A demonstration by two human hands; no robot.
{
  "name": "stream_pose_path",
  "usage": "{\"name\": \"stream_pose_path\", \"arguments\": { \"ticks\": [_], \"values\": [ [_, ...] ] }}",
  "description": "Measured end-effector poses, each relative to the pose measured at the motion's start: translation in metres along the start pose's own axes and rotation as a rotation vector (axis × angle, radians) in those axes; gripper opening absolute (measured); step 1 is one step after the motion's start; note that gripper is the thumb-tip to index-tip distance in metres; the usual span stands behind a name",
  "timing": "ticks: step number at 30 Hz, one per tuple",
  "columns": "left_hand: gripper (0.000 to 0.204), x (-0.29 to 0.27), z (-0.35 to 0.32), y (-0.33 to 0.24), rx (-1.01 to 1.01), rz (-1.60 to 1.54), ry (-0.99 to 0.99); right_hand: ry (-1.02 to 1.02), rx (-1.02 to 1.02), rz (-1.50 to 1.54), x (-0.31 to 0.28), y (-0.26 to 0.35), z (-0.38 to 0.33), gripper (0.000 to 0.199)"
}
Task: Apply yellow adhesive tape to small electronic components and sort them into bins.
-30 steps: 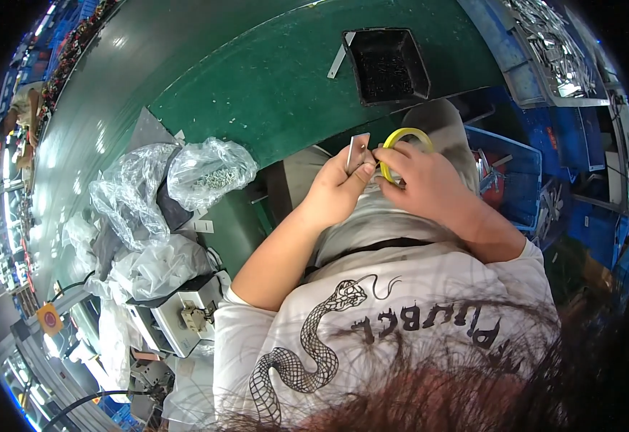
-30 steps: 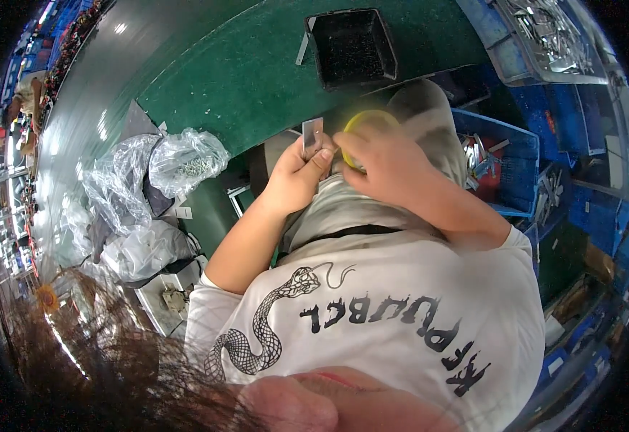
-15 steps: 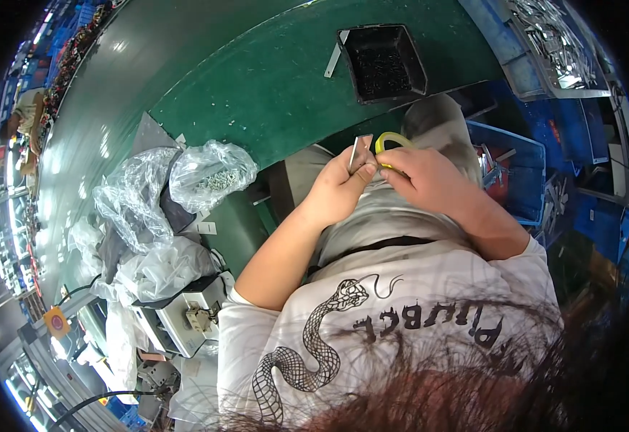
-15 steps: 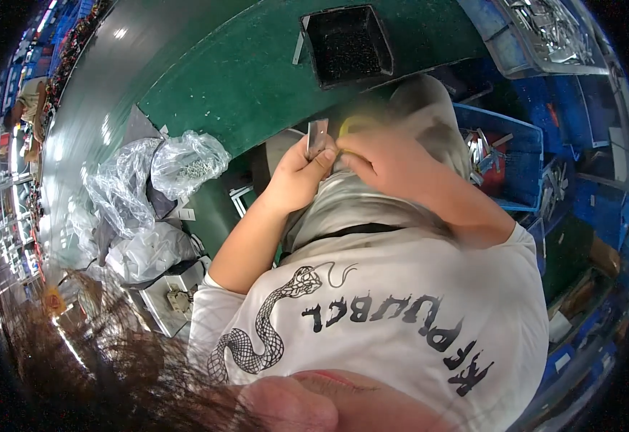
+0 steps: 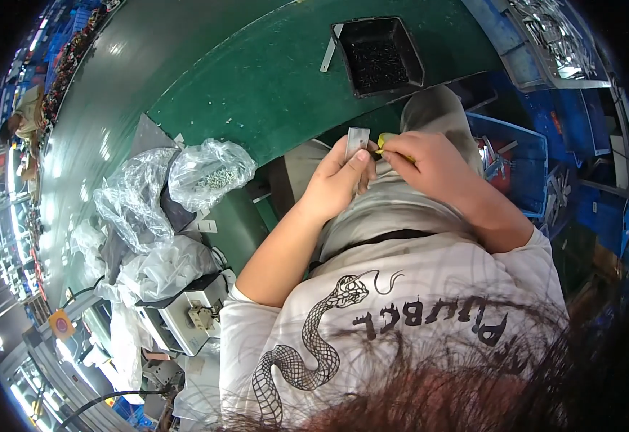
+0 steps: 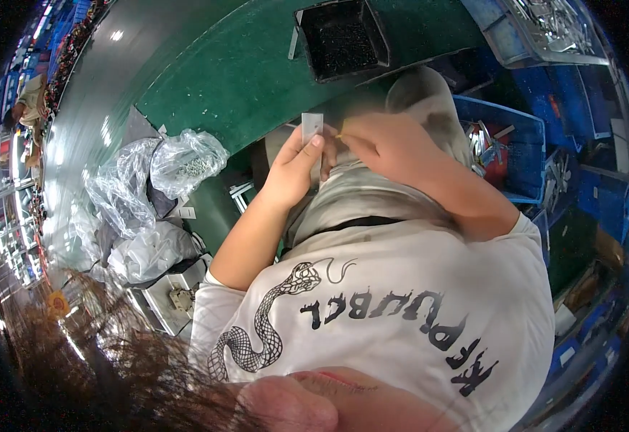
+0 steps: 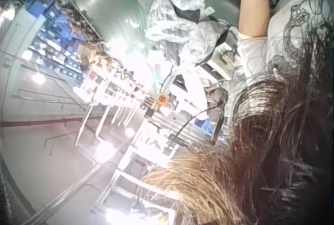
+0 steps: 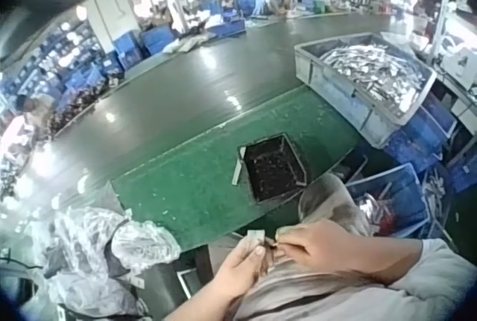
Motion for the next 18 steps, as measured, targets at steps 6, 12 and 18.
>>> {"name": "stream_pose_path", "arguments": {
  "ticks": [6,12,18],
  "values": [
    [0.025,0.000,-0.002,-0.003,0.007,0.012,-0.046,-0.047,-0.017,0.085,-0.005,-0.001,0.000,0.009],
    [0.020,0.002,-0.006,0.009,-0.096,0.155,-0.035,-0.008,-0.099,0.101,-0.007,0.006,0.004,0.010],
    [0.018,0.006,-0.006,0.012,-0.178,0.170,-0.042,0.013,0.039,0.182,-0.002,0.000,0.001,0.012]
  ]
}}
Point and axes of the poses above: each hand's wrist, its own z-axis towards the middle knuckle, its own x-axis out of the palm, y = z × x, the point moved 9 cm from there along z, towards the middle knuckle, and after that the axes turned 2 degrees about -x, right-handed, at the moved point
